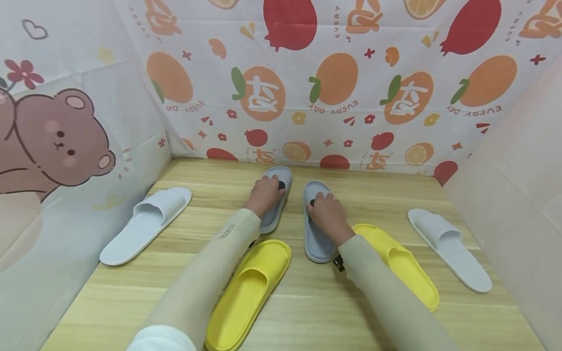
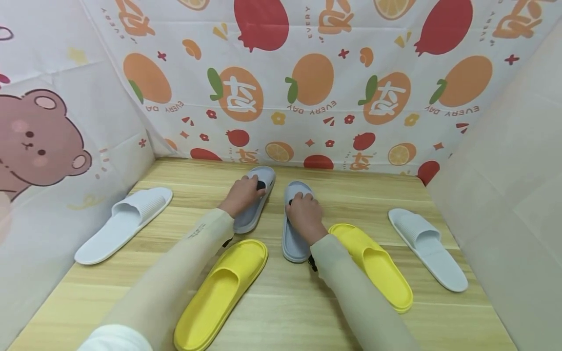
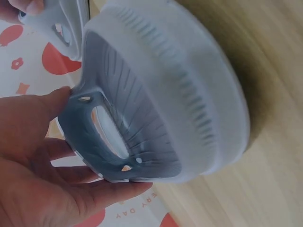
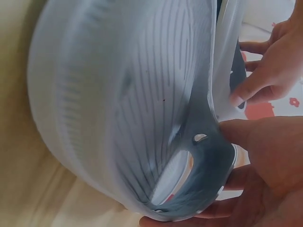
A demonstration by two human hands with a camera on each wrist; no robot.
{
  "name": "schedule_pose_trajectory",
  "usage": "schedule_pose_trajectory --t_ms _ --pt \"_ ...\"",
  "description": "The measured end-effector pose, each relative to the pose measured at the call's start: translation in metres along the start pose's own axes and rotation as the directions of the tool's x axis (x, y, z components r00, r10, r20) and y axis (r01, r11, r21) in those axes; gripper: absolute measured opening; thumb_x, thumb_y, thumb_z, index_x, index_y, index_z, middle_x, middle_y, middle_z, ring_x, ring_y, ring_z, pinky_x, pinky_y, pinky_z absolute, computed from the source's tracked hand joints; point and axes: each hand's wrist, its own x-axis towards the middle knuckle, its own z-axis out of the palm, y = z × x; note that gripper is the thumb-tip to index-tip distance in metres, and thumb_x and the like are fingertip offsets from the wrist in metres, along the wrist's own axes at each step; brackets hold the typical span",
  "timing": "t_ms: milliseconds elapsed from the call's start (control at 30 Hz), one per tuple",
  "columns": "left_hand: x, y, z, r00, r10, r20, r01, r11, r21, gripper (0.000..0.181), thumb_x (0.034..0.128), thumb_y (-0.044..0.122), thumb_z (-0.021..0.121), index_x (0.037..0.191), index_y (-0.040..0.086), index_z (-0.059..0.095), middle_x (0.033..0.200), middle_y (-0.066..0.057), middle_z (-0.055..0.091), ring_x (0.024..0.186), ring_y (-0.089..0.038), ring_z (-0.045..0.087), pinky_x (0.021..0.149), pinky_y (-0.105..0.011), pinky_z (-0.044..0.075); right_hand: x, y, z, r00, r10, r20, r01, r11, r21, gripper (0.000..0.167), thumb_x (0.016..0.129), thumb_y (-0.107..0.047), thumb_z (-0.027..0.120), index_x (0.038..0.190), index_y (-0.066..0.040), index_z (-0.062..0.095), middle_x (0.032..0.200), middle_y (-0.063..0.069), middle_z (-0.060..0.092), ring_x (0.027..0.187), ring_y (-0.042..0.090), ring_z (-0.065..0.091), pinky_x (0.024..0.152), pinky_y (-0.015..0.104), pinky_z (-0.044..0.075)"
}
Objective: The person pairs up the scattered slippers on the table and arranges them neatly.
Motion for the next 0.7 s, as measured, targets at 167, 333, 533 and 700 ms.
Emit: schedule_pose_trajectory --t_ms 167,333,533,700 --pt "0.002 0.009 0.001 1.000 -0.016 -0.009 0.016 1.000 0.016 0.059 0.1016 0.037 0.058 0.141 -0.007 0.048 0.126 -0.030 0.057 0.113 -0.044 0.059 0.092 -0.052 0.052 0.010 0.000 0.000 1.000 0.007 -0.003 -0.007 1.000 0.021 0.059 0.103 -0.044 0.052 0.138 0.004 0.051 0.113 0.024 0.058 0.092 0.034 0.060 0.078 0.050 0.054" --pt "0.003 0.017 0.003 1.000 -0.029 -0.002 0.029 0.999 0.031 0.060 0.1022 0.039 0.057 0.141 -0.006 0.047 0.126 -0.029 0.057 0.113 -0.044 0.059 0.092 -0.051 0.053 0.021 0.002 0.001 1.000 0.008 -0.028 -0.007 1.000 0.015 0.056 0.103 -0.042 0.052 0.134 0.004 0.053 0.112 0.025 0.059 0.096 0.037 0.063 0.079 0.052 0.055" --pt "0.009 0.018 0.006 0.999 -0.047 0.004 0.046 0.999 0.014 0.060 0.1029 0.040 0.056 0.142 -0.005 0.047 0.129 -0.029 0.056 0.115 -0.044 0.058 0.095 -0.051 0.052 0.036 -0.002 0.002 0.999 -0.003 -0.043 0.004 1.000 0.026 0.054 0.104 -0.040 0.052 0.129 0.007 0.055 0.112 0.028 0.060 0.099 0.041 0.064 0.080 0.053 0.055" --pt "0.013 0.017 0.007 0.999 -0.033 0.013 0.033 0.999 -0.007 0.059 0.1032 0.039 0.056 0.142 -0.004 0.047 0.129 -0.027 0.056 0.116 -0.041 0.058 0.099 -0.051 0.049 0.047 -0.006 0.002 0.998 0.038 -0.048 -0.037 0.999 0.025 0.051 0.103 -0.040 0.054 0.126 0.006 0.055 0.112 0.027 0.060 0.099 0.041 0.064 0.082 0.053 0.054"
